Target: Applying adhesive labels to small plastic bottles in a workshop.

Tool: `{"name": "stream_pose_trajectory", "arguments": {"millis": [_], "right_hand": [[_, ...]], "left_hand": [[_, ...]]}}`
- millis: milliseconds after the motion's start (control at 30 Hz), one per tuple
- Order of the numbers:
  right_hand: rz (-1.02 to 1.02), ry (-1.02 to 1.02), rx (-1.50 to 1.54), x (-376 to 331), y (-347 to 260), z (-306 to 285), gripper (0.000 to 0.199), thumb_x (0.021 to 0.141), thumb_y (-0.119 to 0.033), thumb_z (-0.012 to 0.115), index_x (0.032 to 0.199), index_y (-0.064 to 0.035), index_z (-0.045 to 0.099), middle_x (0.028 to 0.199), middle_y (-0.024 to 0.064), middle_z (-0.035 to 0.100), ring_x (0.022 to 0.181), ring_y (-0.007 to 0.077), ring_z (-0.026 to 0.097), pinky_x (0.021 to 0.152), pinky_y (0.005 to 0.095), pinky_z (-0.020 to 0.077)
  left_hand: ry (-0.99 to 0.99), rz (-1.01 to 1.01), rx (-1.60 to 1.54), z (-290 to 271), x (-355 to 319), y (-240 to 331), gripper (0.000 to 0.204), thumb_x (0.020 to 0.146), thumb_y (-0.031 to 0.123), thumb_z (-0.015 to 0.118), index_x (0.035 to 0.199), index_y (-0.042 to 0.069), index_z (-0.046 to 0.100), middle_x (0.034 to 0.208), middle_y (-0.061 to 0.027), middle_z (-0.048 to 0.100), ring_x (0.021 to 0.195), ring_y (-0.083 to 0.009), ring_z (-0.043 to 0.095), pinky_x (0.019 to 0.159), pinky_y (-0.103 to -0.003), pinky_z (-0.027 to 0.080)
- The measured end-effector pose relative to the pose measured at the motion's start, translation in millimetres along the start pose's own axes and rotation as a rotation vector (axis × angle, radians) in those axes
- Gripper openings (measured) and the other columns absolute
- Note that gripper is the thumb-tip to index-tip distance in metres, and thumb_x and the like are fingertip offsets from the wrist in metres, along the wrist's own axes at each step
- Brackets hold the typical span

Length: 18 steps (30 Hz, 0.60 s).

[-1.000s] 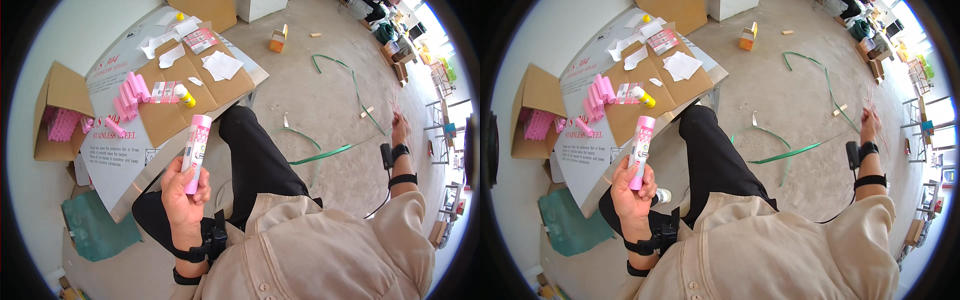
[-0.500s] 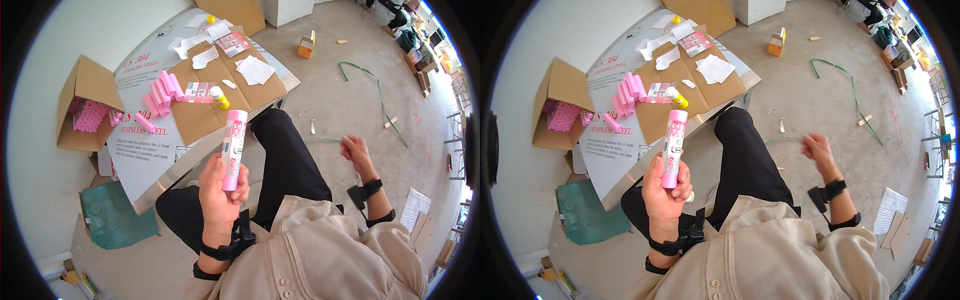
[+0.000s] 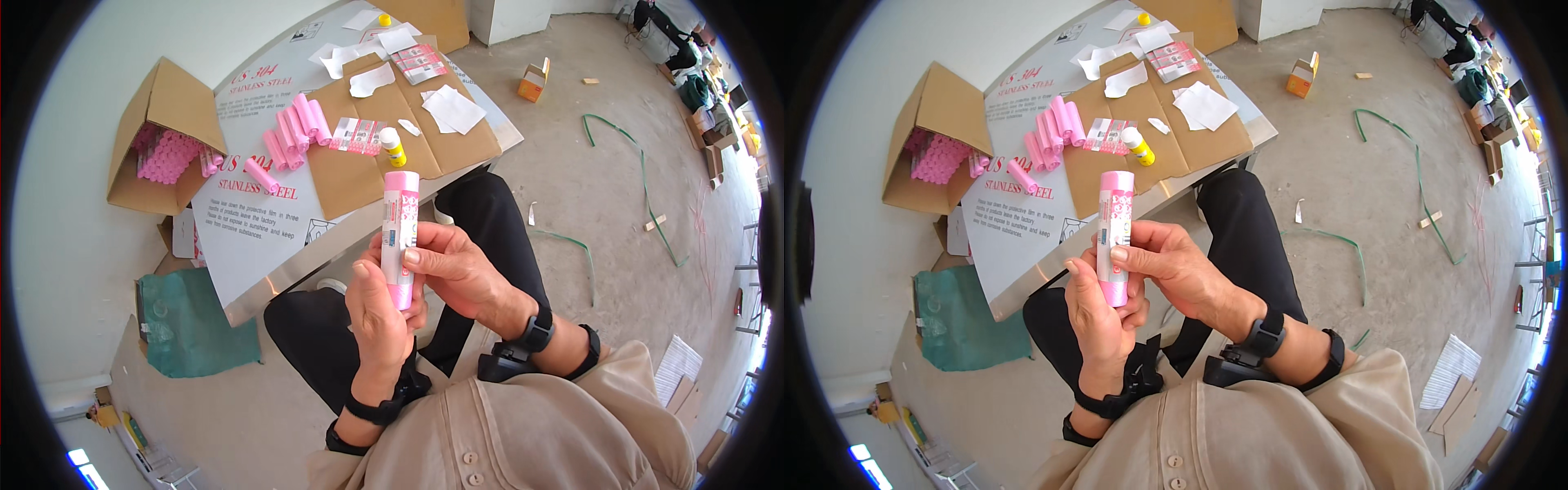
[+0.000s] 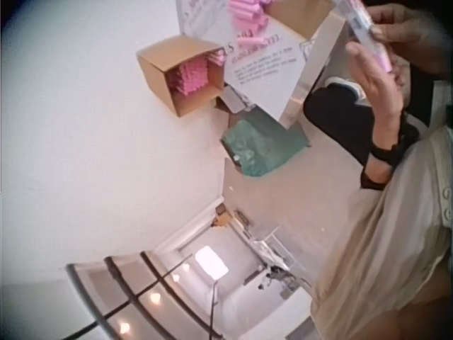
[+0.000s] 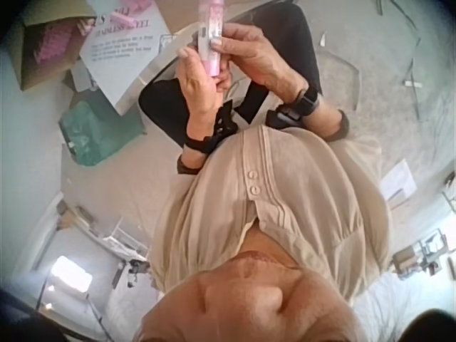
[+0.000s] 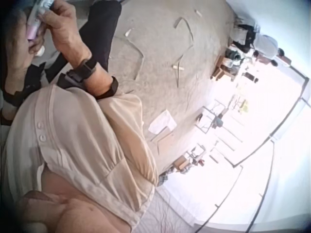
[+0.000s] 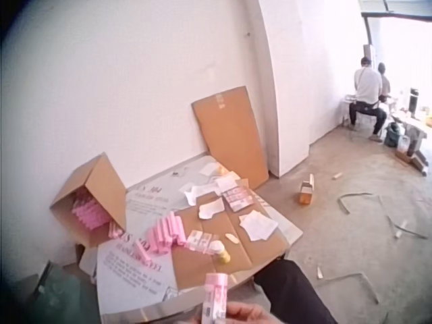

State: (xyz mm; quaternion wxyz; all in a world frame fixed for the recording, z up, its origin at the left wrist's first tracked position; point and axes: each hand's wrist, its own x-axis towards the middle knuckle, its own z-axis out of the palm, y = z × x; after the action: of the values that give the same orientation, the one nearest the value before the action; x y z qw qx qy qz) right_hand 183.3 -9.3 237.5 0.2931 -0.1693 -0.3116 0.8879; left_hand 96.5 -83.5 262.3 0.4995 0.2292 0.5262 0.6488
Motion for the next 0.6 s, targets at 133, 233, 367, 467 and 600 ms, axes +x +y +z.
{"name": "stream_pose_trajectory", "arguments": {"millis": [133, 233, 367, 467, 600], "right_hand": [[-0.031, 0.075, -0.009, 0.7, 4.3, 0.8, 0.025, 0.086, -0.019, 0.062, 0.099, 0.0022, 0.062, 0.086, 0.0055, 0.065, 0.065, 0.0066, 0.057, 0.06, 0.0217, 0.0478], [0.008, 0.106, -0.002, -1.6, 4.4, 1.5, 0.025, 0.087, -0.02, 0.061, 0.098, 0.0029, 0.061, 0.08, 0.0048, 0.064, 0.06, 0.006, 0.056, 0.051, 0.0204, 0.0467], [-0.013, 0.135, -0.091, 0.4, 5.0, 2.9, 0.026, 0.088, -0.022, 0.06, 0.095, 0.0024, 0.06, 0.076, 0.0035, 0.062, 0.058, 0.0056, 0.055, 0.048, 0.0203, 0.046], [0.018, 0.12, -0.168, 0.7, 2.2, 5.6, 0.027, 0.09, -0.025, 0.057, 0.093, 0.0019, 0.059, 0.072, 0.0036, 0.06, 0.053, 0.006, 0.055, 0.044, 0.0196, 0.0451], [-0.072, 0.19, -0.148, 6.3, 12.6, 6.2, 0.029, 0.092, -0.028, 0.055, 0.089, 0.0016, 0.058, 0.064, 0.004, 0.058, 0.042, 0.0079, 0.052, 0.035, 0.0198, 0.042]], "left_hand": [[-0.011, 0.024, 0.033, -5.6, 2.4, -7.9, 0.06, 0.093, 0.057, 0.028, 0.095, 0.0, 0.047, 0.06, -0.0014, 0.041, 0.04, -0.0056, 0.031, 0.033, -0.02, 0.023], [0.024, 0.129, 0.212, -6.2, 3.9, -15.4, 0.058, 0.095, 0.054, 0.028, 0.095, 0.0, 0.048, 0.06, -0.0015, 0.041, 0.04, -0.0059, 0.032, 0.033, -0.019, 0.024], [0.036, 0.087, 0.143, -7.0, 6.1, -14.9, 0.055, 0.096, 0.052, 0.029, 0.094, 0.0, 0.048, 0.06, -0.0011, 0.042, 0.04, -0.0056, 0.033, 0.033, -0.019, 0.025], [0.044, 0.128, 0.189, -6.1, 7.3, -18.3, 0.054, 0.096, 0.05, 0.029, 0.094, 0.0, 0.048, 0.061, -0.0006, 0.042, 0.04, -0.0051, 0.034, 0.033, -0.019, 0.025], [-0.003, 0.128, 0.26, -11.7, 6.9, -18.8, 0.059, 0.098, 0.045, 0.026, 0.12, -0.006, 0.045, 0.067, -0.0018, 0.048, 0.047, -0.0044, 0.039, 0.039, -0.018, 0.03]]}}
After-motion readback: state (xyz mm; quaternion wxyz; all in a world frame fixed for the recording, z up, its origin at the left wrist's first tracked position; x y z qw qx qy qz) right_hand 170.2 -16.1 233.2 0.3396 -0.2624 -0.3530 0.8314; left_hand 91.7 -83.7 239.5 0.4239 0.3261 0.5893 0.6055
